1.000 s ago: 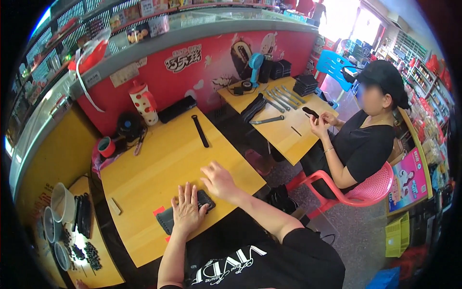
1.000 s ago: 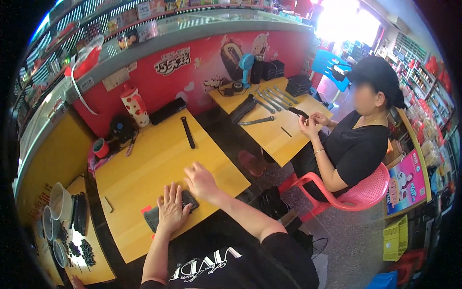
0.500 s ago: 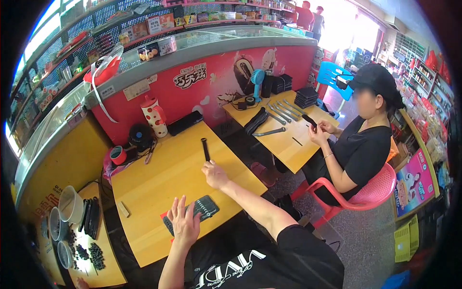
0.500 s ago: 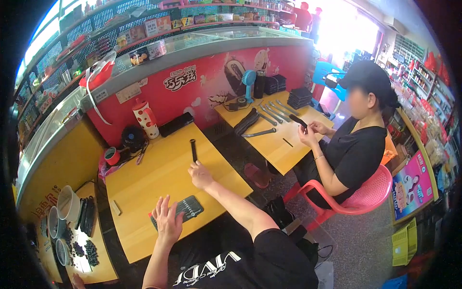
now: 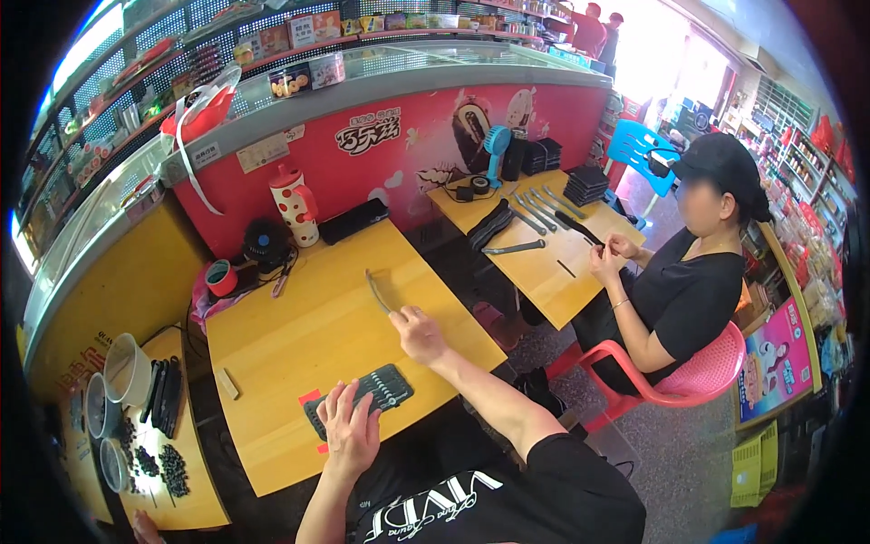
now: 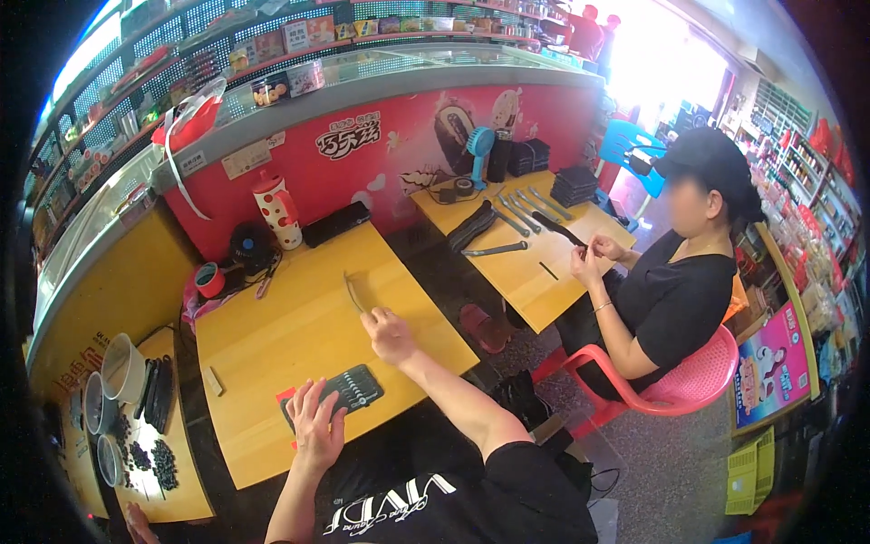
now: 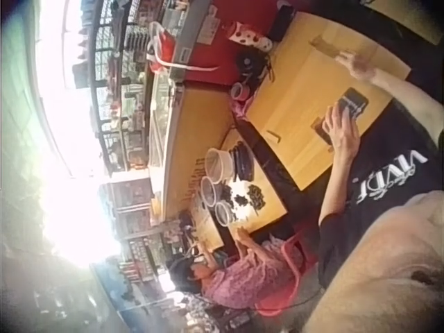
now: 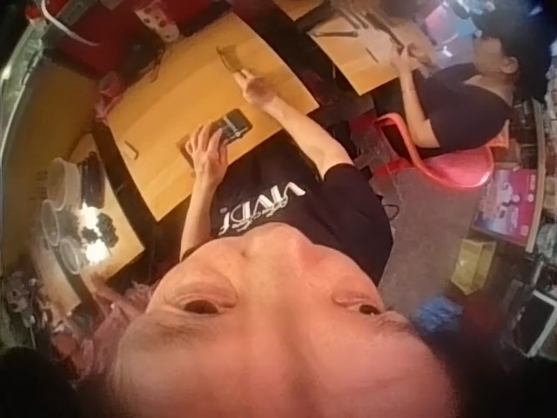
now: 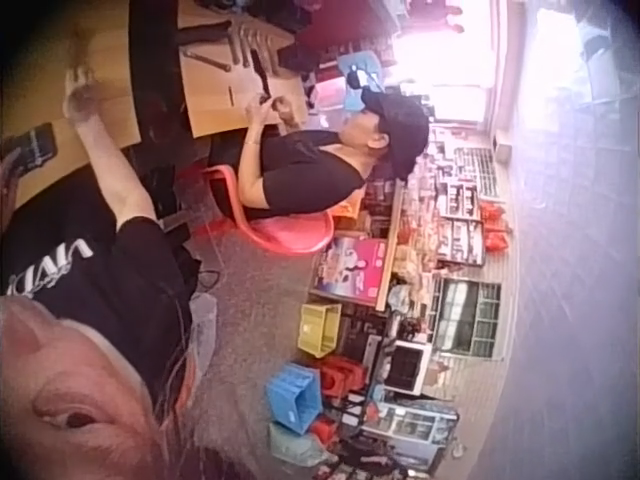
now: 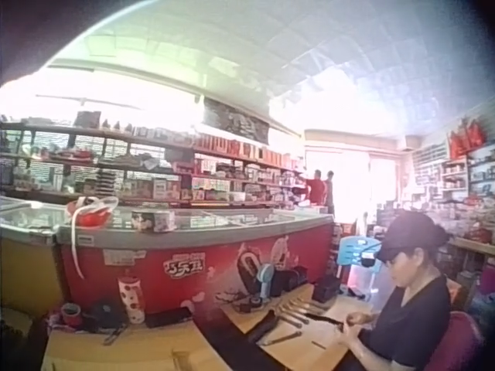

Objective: Assembling black elastic rubber straps by manually attaching plastic connectors and securing them with a small tool.

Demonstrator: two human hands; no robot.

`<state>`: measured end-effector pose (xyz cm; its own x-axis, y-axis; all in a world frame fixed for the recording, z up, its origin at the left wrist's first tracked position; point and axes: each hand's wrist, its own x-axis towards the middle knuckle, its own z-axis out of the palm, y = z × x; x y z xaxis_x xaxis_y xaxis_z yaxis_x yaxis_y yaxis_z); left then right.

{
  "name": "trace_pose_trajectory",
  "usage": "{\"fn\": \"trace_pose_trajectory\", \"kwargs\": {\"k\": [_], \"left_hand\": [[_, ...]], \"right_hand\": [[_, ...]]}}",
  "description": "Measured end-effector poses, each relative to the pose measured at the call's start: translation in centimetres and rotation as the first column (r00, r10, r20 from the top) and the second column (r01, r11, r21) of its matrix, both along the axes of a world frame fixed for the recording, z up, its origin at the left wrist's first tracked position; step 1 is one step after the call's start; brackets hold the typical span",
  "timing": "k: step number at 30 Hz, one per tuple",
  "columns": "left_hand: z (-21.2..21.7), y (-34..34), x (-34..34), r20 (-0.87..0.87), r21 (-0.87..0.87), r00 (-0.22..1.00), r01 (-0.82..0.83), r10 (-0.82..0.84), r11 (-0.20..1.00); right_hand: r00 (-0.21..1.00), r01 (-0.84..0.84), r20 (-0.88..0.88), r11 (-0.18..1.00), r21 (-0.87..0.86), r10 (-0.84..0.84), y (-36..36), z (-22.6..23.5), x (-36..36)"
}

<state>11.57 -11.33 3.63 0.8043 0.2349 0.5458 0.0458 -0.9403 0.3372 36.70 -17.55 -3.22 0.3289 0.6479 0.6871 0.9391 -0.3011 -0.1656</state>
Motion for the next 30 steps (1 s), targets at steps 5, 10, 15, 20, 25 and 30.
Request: {"fn": "trace_pose_trajectory", "kwargs": {"k": [5, 10, 15, 20, 25, 30], "left_hand": [[4.1, -1.3, 0.1, -0.009, 0.084, 1.000, -0.026, 0.027, 0.996], [6.4, -0.9, -0.9, -0.163, 0.113, 0.987, 0.036, -0.017, 0.993], [4.2, 1.3, -4.3, -0.277, -0.237, 0.936, 0.153, -0.217, 0.959], [2.5, 1.5, -6.5, -0.193, -0.509, 0.975, -0.007, -0.106, 0.861], [0.8, 1.7, -7.5, -0.236, -0.723, 0.972, -0.167, -0.012, 0.670], [-0.5, 1.9, -7.6, -0.135, -0.907, 0.990, -0.142, 0.046, 0.398]], "right_hand": [[0.897, -0.430, -0.063, 0.898, 0.095, 0.437, -3.9, 5.3, -6.0], [0.722, -0.691, -0.067, 0.722, -0.013, 0.689, -9.5, 9.3, -10.3], [0.743, -0.611, -0.270, 0.785, 0.102, 0.613, -12.0, 8.9, -9.6], [0.628, -0.492, -0.527, 0.817, 0.301, 0.573, -11.4, 7.2, -9.9], [0.260, -0.344, -0.888, 0.895, 0.282, 0.380, -10.9, 5.2, -10.1], [-0.154, -0.353, -0.932, 0.863, 0.361, 0.327, -11.4, 5.8, -9.2]]}}
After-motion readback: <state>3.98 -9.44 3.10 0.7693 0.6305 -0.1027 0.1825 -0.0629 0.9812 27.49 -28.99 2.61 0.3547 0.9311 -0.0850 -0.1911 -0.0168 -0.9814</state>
